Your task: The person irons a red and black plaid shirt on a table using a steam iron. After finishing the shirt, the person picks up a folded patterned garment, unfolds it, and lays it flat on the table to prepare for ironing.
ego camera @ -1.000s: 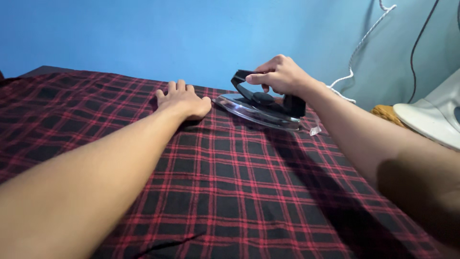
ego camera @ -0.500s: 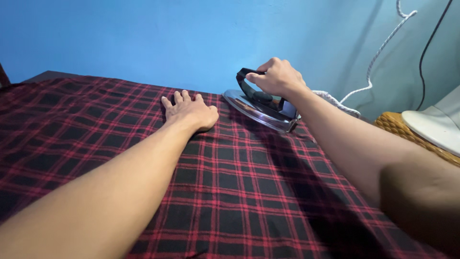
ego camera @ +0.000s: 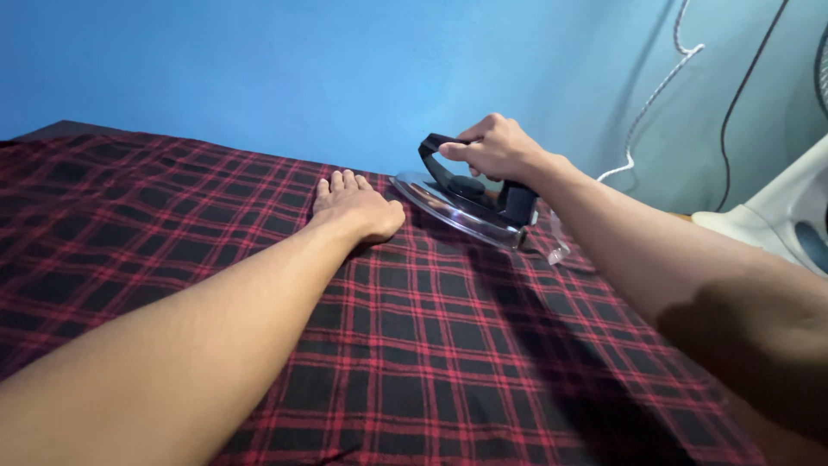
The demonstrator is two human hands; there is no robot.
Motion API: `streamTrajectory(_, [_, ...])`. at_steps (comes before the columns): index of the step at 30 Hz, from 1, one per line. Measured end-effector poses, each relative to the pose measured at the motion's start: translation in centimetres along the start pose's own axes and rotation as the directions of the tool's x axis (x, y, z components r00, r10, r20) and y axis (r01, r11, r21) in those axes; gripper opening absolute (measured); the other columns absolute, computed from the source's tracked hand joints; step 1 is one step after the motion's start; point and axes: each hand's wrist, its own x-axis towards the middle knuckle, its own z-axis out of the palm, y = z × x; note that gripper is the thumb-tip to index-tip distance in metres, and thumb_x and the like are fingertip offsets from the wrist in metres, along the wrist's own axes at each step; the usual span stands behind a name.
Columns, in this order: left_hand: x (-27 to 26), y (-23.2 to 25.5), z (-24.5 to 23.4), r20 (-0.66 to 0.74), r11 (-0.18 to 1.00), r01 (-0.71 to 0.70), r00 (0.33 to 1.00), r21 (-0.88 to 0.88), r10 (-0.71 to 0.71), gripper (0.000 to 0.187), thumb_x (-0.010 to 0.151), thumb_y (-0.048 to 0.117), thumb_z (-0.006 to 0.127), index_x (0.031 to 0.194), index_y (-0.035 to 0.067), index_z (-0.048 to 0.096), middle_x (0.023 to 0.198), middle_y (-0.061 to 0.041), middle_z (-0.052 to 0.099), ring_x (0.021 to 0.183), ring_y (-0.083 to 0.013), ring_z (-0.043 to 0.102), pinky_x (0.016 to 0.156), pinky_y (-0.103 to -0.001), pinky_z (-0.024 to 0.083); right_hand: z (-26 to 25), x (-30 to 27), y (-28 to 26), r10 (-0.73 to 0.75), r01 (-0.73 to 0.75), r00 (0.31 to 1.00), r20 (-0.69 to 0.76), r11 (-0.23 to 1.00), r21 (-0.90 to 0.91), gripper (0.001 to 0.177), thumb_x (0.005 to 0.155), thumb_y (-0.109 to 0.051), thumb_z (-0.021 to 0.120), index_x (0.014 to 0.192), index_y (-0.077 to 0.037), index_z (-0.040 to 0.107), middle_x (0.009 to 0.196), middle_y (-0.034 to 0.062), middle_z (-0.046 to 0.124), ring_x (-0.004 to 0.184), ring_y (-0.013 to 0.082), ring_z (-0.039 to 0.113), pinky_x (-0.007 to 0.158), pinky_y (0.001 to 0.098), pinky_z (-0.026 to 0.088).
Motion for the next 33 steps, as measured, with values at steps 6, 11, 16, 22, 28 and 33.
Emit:
streamTrajectory(6, [-1.4, 0.9, -0.7, -0.043, 0.998, -0.028, 0.999, 0.051, 0.030, 0.087, 0.098, 0.048, 0.042, 0.160, -0.009, 0.019, 0.171, -0.025, 0.011, 0.158, -0.0394, 0.007, 0.128, -0.051, 0.006, -1.7, -2.7, 2.6, 0.076, -0.076, 0.997, 0.002, 0.997, 0.002, 0.045, 0.087, -0.054, 0.071, 0.100, -0.013, 0.084, 0.065, 0.0042, 0.069, 0.066, 0.0166, 0.066, 0.065, 0.0378, 0.054])
streamTrajectory(11, [-2.9, 3.7, 0.6, 0.024, 0.985, -0.169, 0.985, 0.016, 0.169, 0.083, 0.097, 0.046, 0.039, 0.160, -0.003, 0.019, 0.171, -0.019, 0.013, 0.160, -0.0343, 0.008, 0.128, -0.049, 0.008, -2.9, -4.3, 2.9, 0.173, -0.173, 0.985, 0.003, 0.984, 0.038, 0.046, 0.088, -0.052, 0.072, 0.102, -0.009, 0.082, 0.066, 0.0058, 0.067, 0.067, 0.0199, 0.068, 0.065, 0.0405, 0.056])
streamTrajectory(16, [-2.6, 4.2, 0.8, 0.088, 0.984, -0.170, 0.983, 0.060, 0.164, 0.084, 0.098, 0.053, 0.032, 0.162, 0.002, 0.014, 0.172, -0.016, 0.007, 0.160, -0.0313, 0.005, 0.128, -0.050, 0.004, -4.0, -5.1, 5.2, 0.301, -0.305, 0.952, 0.050, 0.947, 0.105, 0.050, 0.088, -0.050, 0.073, 0.105, -0.004, 0.080, 0.071, 0.0088, 0.069, 0.066, 0.0272, 0.069, 0.064, 0.0441, 0.058])
streamTrajectory(22, [-2.1, 3.9, 0.7, 0.105, 0.984, -0.161, 0.983, 0.081, 0.152, 0.084, 0.098, 0.056, 0.030, 0.163, 0.005, 0.012, 0.172, -0.012, 0.006, 0.160, -0.0279, 0.003, 0.129, -0.050, 0.005, -5.3, -6.1, 11.1, 0.347, -0.349, 0.936, -0.051, 0.936, -0.039, 0.049, 0.084, -0.054, 0.077, 0.109, -0.012, 0.081, 0.077, 0.0104, 0.077, 0.071, 0.0200, 0.071, 0.069, 0.0376, 0.058])
streamTrajectory(28, [-2.4, 3.6, 0.4, 0.098, 0.981, -0.157, 0.984, 0.110, 0.147, 0.083, 0.097, 0.056, 0.030, 0.164, 0.010, 0.013, 0.173, -0.007, 0.007, 0.160, -0.0257, 0.005, 0.129, -0.052, 0.005, -8.0, -10.4, 15.7, 0.515, -0.518, 0.852, -0.091, 0.855, -0.015, 0.049, 0.087, -0.050, 0.078, 0.097, -0.003, 0.085, 0.079, 0.0115, 0.077, 0.068, 0.0228, 0.070, 0.065, 0.0386, 0.056])
streamTrajectory(33, [-3.1, 3.7, -0.2, 0.106, 0.982, -0.138, 0.987, 0.133, 0.124, 0.082, 0.097, 0.056, 0.031, 0.164, 0.011, 0.014, 0.173, -0.007, 0.008, 0.160, -0.0250, 0.005, 0.129, -0.052, 0.006, -9.8, -15.1, 19.7, 0.599, -0.605, 0.791, -0.121, 0.796, -0.011, 0.043, 0.087, -0.048, 0.079, 0.101, -0.007, 0.083, 0.080, 0.0109, 0.077, 0.066, 0.0208, 0.069, 0.064, 0.0378, 0.055])
